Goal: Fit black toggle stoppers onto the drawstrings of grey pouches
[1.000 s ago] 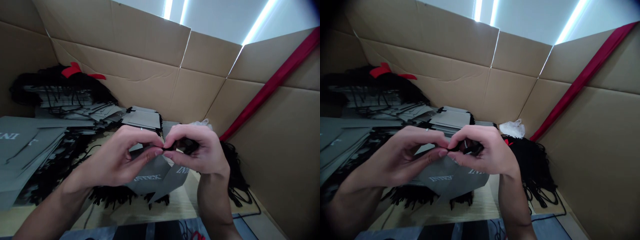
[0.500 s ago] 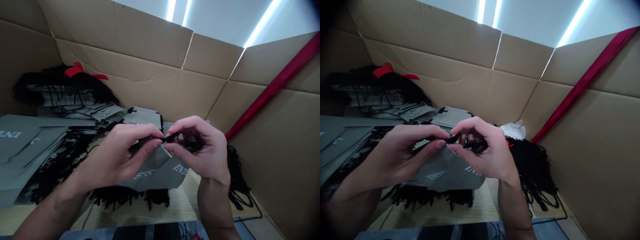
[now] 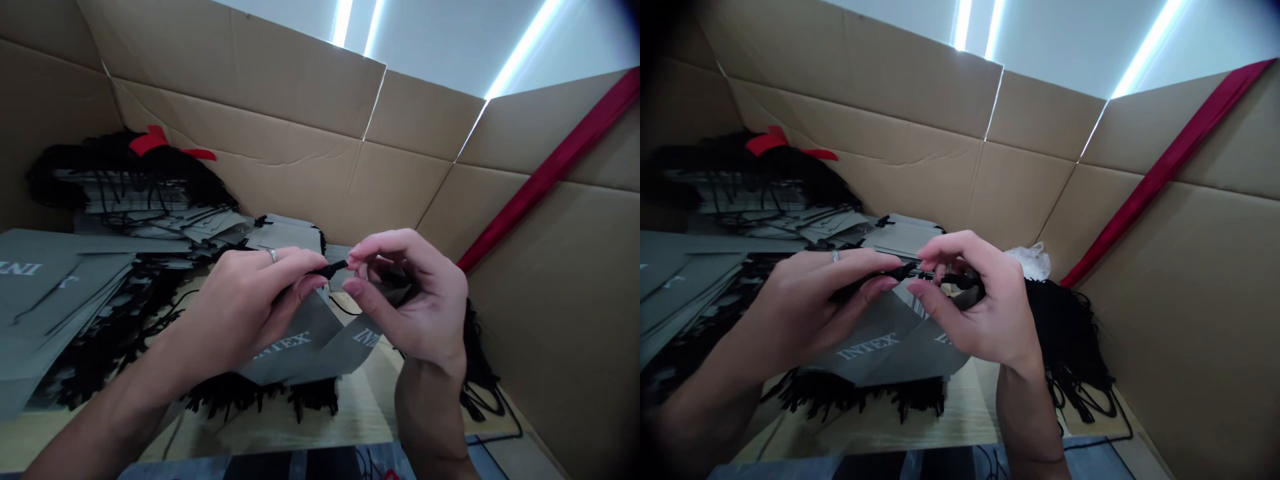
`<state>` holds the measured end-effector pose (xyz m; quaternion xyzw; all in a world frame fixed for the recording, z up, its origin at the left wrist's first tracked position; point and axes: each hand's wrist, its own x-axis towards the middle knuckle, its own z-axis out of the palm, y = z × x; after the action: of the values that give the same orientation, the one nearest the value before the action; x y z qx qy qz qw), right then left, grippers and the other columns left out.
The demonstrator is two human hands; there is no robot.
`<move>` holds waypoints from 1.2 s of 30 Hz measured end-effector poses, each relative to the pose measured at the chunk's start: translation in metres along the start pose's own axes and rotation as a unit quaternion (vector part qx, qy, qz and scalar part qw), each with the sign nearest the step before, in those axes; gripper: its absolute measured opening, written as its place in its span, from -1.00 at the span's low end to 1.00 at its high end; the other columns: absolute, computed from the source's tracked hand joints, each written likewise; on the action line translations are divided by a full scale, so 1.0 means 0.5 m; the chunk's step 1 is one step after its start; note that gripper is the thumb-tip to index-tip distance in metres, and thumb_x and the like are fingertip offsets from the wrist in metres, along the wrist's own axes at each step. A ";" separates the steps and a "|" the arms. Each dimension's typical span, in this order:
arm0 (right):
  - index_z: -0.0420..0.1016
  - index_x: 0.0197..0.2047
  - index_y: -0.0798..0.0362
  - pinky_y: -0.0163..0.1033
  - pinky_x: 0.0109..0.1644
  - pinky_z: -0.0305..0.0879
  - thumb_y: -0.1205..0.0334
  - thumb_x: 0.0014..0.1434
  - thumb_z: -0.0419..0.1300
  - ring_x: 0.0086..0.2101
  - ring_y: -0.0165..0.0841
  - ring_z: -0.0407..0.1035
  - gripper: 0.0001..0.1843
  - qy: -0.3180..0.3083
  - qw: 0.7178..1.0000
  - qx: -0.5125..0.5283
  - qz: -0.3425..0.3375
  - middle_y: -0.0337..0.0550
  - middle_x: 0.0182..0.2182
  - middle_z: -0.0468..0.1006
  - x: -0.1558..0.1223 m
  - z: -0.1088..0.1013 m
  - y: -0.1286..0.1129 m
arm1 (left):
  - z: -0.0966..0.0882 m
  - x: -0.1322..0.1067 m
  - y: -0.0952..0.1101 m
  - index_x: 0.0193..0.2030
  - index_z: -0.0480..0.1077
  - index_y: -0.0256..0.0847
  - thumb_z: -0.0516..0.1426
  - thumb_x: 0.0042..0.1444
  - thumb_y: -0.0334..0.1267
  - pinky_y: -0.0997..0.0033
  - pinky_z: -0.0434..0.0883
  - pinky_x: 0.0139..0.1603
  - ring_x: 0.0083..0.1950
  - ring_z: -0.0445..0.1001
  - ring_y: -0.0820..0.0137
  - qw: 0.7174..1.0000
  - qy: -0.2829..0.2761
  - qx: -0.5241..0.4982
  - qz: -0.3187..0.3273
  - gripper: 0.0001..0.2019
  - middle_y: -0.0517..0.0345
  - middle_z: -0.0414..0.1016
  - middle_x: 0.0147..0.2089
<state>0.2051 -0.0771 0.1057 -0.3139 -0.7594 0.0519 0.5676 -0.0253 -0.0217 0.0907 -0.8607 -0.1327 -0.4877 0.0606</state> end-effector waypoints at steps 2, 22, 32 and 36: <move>0.68 -0.03 -0.04 -0.28 -0.25 0.47 0.34 0.27 0.52 -0.34 -0.45 0.50 -0.77 -0.009 1.000 -0.022 0.005 -0.29 -0.23 0.70 0.001 -0.001 -0.001 | 0.001 -0.003 0.000 0.14 0.54 -0.21 0.21 0.54 -0.30 0.38 0.33 -0.32 -0.34 0.52 0.48 1.000 -0.007 0.028 0.007 -0.87 0.22 0.63 -0.23; 0.67 -0.08 0.01 -0.37 -0.23 0.51 0.42 0.22 0.58 -0.32 -0.46 0.53 -0.73 -0.064 0.996 -0.015 -0.057 -0.27 -0.22 0.71 0.008 0.015 0.025 | -0.012 0.011 0.009 -0.10 0.48 -0.26 0.06 0.58 -0.38 0.48 0.33 -0.28 -0.31 0.38 0.49 0.991 -0.092 -0.083 -0.045 -0.80 0.24 0.48 -0.28; 0.73 -0.04 0.01 -0.40 -0.16 0.56 0.50 0.18 0.59 -0.27 -0.45 0.61 -0.67 -0.124 0.973 0.194 0.009 -0.26 -0.21 0.73 0.007 0.014 0.033 | -0.020 0.019 0.007 -0.28 0.40 -0.21 0.06 0.58 -0.28 0.42 0.19 -0.38 -0.40 0.19 0.51 0.944 -0.158 -0.275 -0.090 -0.69 0.30 0.28 -0.41; 0.74 -0.07 0.05 -0.35 -0.17 0.61 0.52 0.21 0.56 -0.26 -0.39 0.67 -0.72 -0.141 0.928 0.341 0.048 -0.19 -0.23 0.75 0.006 0.020 0.044 | -0.012 0.017 0.015 -0.31 0.42 -0.21 0.08 0.56 -0.24 0.37 0.17 -0.39 -0.41 0.21 0.48 0.915 -0.145 -0.363 -0.103 -0.67 0.26 0.26 -0.43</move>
<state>0.2047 -0.0553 0.0949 -0.1269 -0.7522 0.3781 0.5245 -0.0240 -0.0289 0.1014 -0.8665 -0.0417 -0.3758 -0.3259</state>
